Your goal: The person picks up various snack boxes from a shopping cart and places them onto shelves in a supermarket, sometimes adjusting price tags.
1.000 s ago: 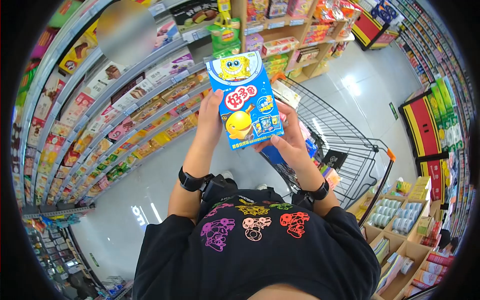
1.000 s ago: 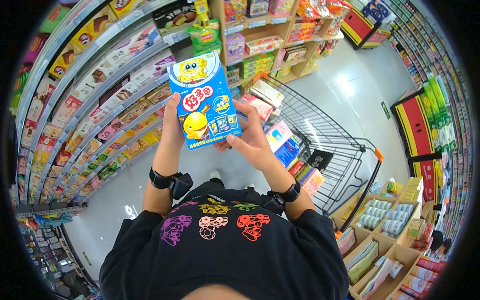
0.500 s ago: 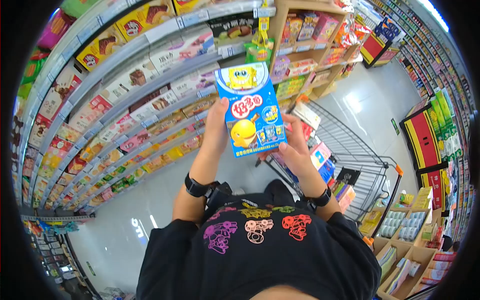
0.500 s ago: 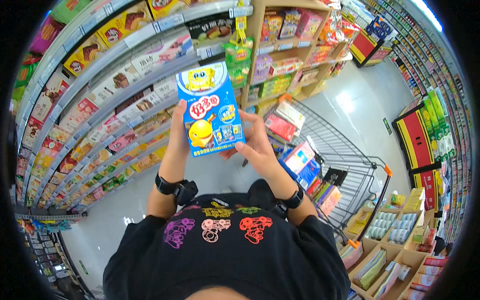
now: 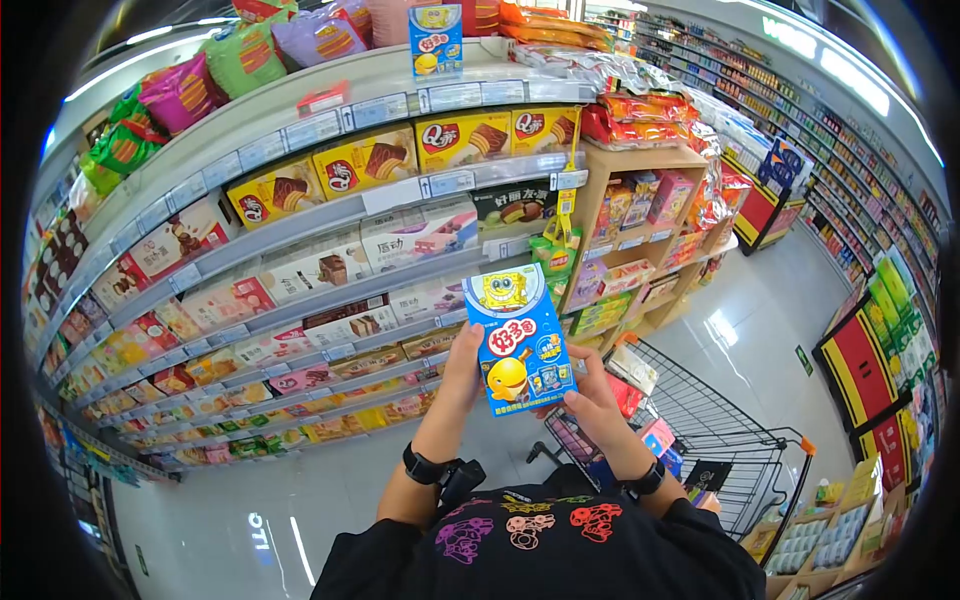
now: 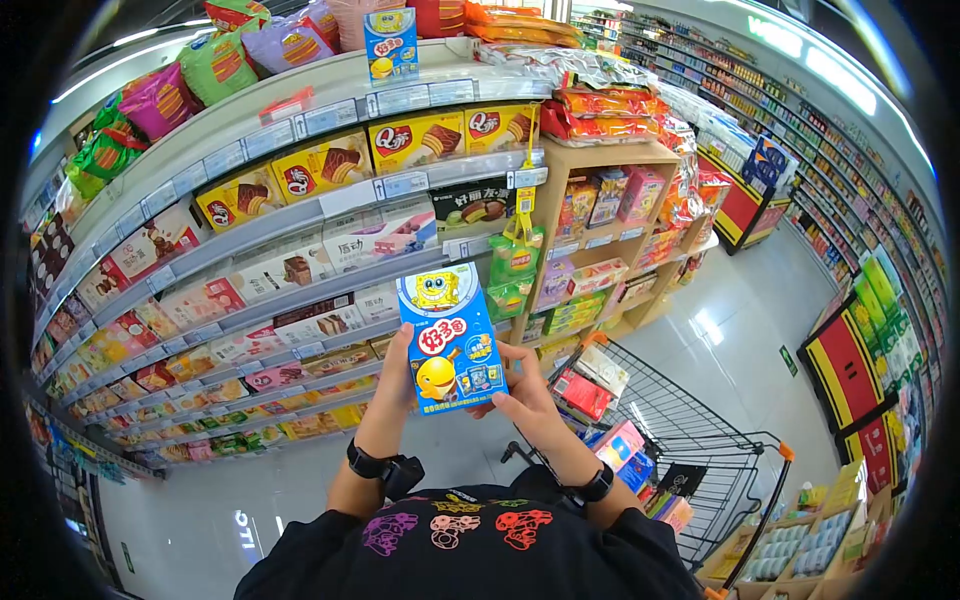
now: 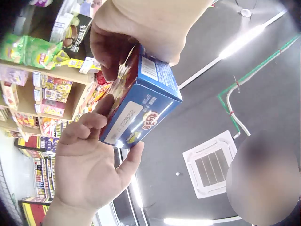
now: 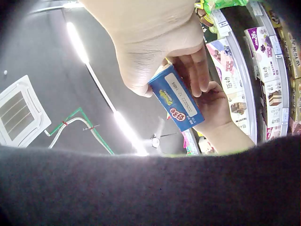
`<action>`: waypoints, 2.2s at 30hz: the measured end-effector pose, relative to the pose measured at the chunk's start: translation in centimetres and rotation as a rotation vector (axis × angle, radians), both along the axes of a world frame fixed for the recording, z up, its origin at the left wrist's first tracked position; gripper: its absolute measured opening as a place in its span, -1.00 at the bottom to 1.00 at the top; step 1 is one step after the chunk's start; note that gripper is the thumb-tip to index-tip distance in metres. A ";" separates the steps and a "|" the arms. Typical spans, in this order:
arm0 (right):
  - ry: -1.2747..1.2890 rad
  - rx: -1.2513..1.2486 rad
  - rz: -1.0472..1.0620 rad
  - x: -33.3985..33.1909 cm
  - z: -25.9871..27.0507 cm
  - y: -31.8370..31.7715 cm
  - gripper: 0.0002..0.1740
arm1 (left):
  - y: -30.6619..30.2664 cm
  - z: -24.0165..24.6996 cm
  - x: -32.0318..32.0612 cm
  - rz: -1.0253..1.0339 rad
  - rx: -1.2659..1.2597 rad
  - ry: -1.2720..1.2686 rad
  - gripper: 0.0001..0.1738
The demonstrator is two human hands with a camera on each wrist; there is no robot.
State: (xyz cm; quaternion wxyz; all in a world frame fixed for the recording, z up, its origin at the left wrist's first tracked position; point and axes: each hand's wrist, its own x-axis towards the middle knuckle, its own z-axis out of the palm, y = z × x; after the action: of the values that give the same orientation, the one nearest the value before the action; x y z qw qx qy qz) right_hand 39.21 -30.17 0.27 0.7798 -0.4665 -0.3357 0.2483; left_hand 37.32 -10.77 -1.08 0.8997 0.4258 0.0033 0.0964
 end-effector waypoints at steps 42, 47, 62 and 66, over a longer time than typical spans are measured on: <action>0.497 -0.073 -0.160 -1.3 0.2 -1.1 -0.54 | -3.9 -0.4 -1.0 -0.344 -0.536 0.177 -0.35; 0.534 -0.045 -0.118 -2.0 0.3 -1.4 -0.44 | -3.8 -0.6 -1.4 -0.356 -0.546 0.176 -0.35; 0.043 -0.210 -0.364 -0.4 -4.6 -0.3 -0.22 | -1.5 -0.9 -3.1 -0.108 0.371 -0.065 -0.44; -0.114 -0.273 -0.270 1.4 -3.7 0.4 -0.30 | -0.3 2.1 -3.5 -0.083 0.537 -0.094 -0.43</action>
State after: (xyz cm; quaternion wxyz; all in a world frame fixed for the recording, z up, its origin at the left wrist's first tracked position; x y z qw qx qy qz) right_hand 40.56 -29.78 -3.46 0.7152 -0.6220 -0.2771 0.1579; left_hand 33.81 -11.04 0.98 0.7570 0.6437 -0.0819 0.0764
